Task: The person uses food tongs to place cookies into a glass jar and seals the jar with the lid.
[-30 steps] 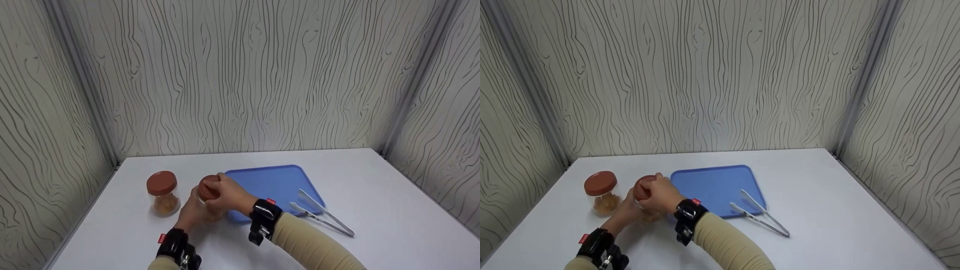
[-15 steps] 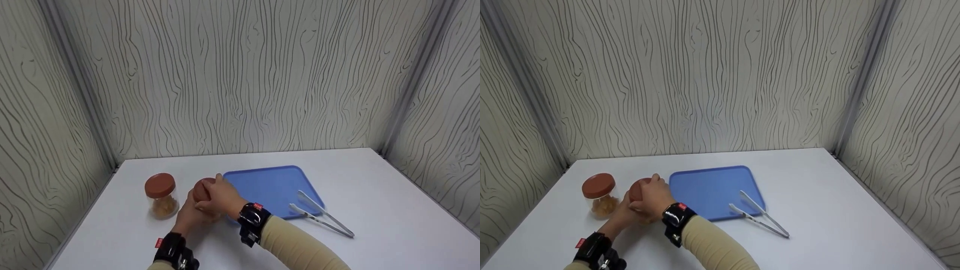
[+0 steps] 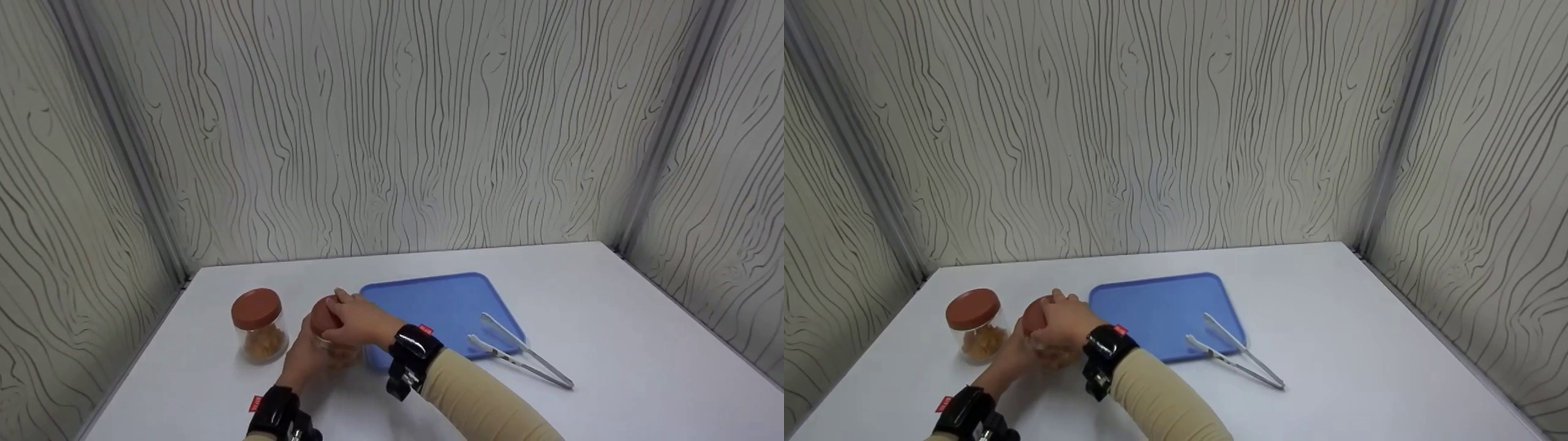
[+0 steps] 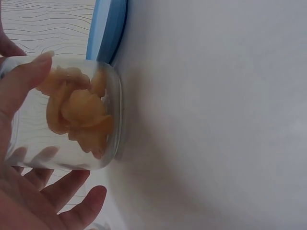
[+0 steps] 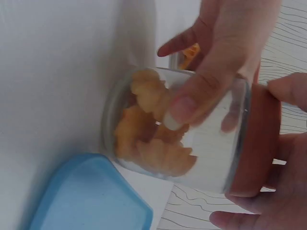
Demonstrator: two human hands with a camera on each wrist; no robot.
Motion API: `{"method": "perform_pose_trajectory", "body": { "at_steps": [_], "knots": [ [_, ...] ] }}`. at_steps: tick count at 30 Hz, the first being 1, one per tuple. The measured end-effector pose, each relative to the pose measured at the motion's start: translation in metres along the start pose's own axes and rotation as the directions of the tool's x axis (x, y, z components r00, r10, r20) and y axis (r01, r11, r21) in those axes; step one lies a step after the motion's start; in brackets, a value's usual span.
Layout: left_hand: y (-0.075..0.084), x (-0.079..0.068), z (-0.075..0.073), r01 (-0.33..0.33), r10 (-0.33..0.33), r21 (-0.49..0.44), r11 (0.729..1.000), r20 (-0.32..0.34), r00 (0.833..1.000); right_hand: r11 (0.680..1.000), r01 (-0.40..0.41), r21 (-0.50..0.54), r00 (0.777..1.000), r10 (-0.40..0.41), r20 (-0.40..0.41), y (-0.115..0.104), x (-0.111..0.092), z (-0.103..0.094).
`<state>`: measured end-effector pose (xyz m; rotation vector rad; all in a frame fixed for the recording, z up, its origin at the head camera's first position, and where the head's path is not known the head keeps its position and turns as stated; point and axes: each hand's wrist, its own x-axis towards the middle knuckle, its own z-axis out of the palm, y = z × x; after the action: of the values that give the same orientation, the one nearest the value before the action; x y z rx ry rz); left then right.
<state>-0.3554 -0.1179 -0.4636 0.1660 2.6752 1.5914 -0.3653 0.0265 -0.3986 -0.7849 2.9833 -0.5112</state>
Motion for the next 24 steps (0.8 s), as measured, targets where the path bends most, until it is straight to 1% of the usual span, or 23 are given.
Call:
{"method": "perform_pose_trajectory", "body": {
  "at_steps": [2, 5, 7, 11, 14, 16, 19, 22, 24],
  "knots": [
    [0.0, -0.002, 0.001, -0.019, 0.019, 0.001, 1.0, -0.005, 1.0, 0.999, 0.013, -0.044, 1.0, -0.013, -0.004, -0.002, 0.0, -0.003],
    [0.001, -0.003, 0.0, -0.041, 0.041, 0.015, 0.999, -0.003, 0.999, 0.993, 0.02, -0.115, 0.999, -0.025, -0.044, -0.006, 0.0, -0.004],
    [0.001, -0.003, 0.0, -0.044, 0.044, 0.025, 0.999, -0.002, 0.999, 0.989, 0.004, -0.15, 0.997, -0.015, -0.073, -0.009, 0.0, -0.003],
    [0.001, -0.001, 0.0, -0.027, 0.027, 0.04, 0.999, -0.005, 1.0, 0.978, -0.039, -0.203, 0.991, 0.011, -0.136, -0.014, 0.0, 0.001],
    [0.001, 0.0, 0.001, -0.022, 0.023, 0.06, 0.998, -0.015, 1.0, 0.97, -0.053, -0.236, 0.987, 0.015, -0.162, -0.015, 0.0, 0.005],
    [0.001, 0.0, 0.002, -0.031, 0.033, 0.08, 0.996, -0.017, 0.999, 0.976, -0.046, -0.211, 0.989, 0.015, -0.148, -0.013, 0.0, 0.006],
    [0.001, -0.001, 0.002, -0.042, 0.044, 0.095, 0.995, -0.02, 0.999, 0.993, -0.029, -0.113, 0.997, 0.021, -0.073, -0.01, -0.001, 0.004],
    [0.002, -0.002, 0.001, -0.022, 0.024, 0.073, 0.997, -0.018, 1.0, 1.0, -0.024, -0.018, 0.999, 0.024, 0.023, -0.005, -0.001, -0.001],
    [0.002, -0.003, 0.001, 0.002, -0.001, 0.05, 0.999, -0.014, 1.0, 1.0, -0.012, -0.004, 0.998, 0.012, 0.06, -0.001, 0.0, -0.003]
  ]
}}
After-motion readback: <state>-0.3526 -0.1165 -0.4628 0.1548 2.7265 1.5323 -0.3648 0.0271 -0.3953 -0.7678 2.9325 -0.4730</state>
